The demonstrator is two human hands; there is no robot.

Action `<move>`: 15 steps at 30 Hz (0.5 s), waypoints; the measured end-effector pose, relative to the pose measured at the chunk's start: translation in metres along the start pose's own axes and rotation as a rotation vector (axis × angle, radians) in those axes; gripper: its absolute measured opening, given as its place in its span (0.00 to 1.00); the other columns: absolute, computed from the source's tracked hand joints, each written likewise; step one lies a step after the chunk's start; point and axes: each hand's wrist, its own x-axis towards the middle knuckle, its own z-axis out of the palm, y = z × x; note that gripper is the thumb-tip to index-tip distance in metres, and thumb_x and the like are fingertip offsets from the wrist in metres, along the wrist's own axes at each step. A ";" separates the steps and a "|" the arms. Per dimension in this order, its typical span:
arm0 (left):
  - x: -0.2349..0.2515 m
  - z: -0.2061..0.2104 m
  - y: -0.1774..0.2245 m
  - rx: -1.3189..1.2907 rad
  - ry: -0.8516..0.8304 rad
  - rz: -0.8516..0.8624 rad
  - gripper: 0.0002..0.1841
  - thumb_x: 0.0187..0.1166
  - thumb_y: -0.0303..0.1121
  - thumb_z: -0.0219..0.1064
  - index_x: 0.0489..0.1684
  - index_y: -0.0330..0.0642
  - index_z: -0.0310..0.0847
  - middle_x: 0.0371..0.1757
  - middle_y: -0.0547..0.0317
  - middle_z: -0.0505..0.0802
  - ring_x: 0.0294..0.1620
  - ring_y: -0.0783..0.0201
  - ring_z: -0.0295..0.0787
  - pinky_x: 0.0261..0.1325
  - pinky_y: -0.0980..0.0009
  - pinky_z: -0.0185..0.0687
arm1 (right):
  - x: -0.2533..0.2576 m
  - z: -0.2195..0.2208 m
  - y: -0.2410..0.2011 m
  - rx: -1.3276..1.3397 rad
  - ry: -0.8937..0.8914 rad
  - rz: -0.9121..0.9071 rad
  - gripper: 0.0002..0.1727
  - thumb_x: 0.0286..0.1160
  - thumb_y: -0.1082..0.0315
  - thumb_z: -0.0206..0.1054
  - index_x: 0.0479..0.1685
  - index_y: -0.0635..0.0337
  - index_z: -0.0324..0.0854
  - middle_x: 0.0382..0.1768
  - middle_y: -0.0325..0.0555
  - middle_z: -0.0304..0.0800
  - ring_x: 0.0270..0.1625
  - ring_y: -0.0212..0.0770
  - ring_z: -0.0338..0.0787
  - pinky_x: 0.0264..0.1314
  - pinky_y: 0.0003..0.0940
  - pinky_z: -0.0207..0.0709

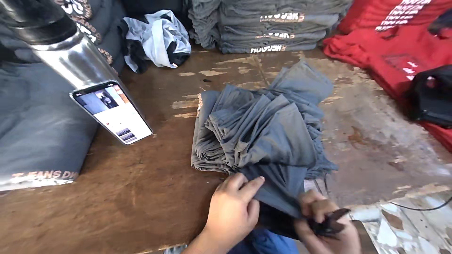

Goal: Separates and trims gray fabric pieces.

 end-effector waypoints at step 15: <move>0.076 -0.029 -0.003 -0.801 0.044 -0.287 0.33 0.88 0.35 0.58 0.94 0.48 0.54 0.97 0.51 0.49 0.90 0.57 0.62 0.82 0.58 0.75 | 0.117 0.011 0.056 -0.166 -0.069 0.050 0.15 0.79 0.64 0.59 0.48 0.71 0.80 0.61 0.58 0.86 0.60 0.37 0.86 0.60 0.33 0.80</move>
